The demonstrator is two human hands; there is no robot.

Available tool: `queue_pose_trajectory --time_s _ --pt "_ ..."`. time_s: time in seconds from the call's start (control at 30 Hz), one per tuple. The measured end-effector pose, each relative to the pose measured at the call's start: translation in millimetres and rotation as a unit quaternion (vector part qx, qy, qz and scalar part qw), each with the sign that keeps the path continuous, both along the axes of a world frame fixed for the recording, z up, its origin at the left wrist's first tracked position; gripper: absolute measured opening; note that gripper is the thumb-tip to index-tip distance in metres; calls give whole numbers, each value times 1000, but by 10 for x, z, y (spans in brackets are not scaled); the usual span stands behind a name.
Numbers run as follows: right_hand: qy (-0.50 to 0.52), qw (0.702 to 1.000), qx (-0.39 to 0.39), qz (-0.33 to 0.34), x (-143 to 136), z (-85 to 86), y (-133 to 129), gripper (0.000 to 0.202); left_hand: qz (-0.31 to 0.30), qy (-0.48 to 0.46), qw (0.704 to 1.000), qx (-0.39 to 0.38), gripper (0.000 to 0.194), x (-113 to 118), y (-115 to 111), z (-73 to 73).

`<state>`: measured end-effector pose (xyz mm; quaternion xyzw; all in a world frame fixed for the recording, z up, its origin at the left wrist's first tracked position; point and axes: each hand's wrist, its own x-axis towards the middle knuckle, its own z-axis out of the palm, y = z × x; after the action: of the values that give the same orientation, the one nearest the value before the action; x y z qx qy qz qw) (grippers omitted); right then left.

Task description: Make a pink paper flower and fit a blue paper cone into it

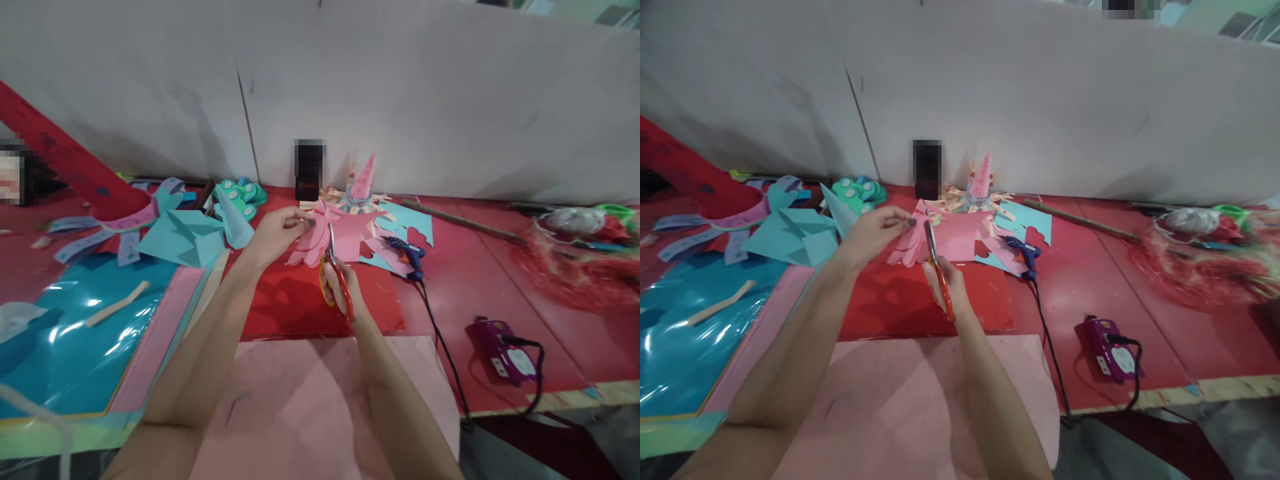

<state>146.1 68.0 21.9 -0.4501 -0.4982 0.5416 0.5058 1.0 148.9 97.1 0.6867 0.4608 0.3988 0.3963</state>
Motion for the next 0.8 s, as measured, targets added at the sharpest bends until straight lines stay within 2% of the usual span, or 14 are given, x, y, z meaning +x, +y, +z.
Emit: queue_pose_trajectory --time_s 0.13,0.3,0.5,0.8 --pt "6 1000 -1 -5 0 24 -5 39 -28 -14 999 -18 19 26 -43 14" --pt "10 999 27 23 31 13 -6 31 -21 -10 999 23 15 82 -125 46" --pt "19 999 35 8 40 -5 9 23 -12 51 993 105 11 85 -159 61" --pt "23 999 24 2 54 -41 18 28 -10 99 988 121 12 52 -149 65"
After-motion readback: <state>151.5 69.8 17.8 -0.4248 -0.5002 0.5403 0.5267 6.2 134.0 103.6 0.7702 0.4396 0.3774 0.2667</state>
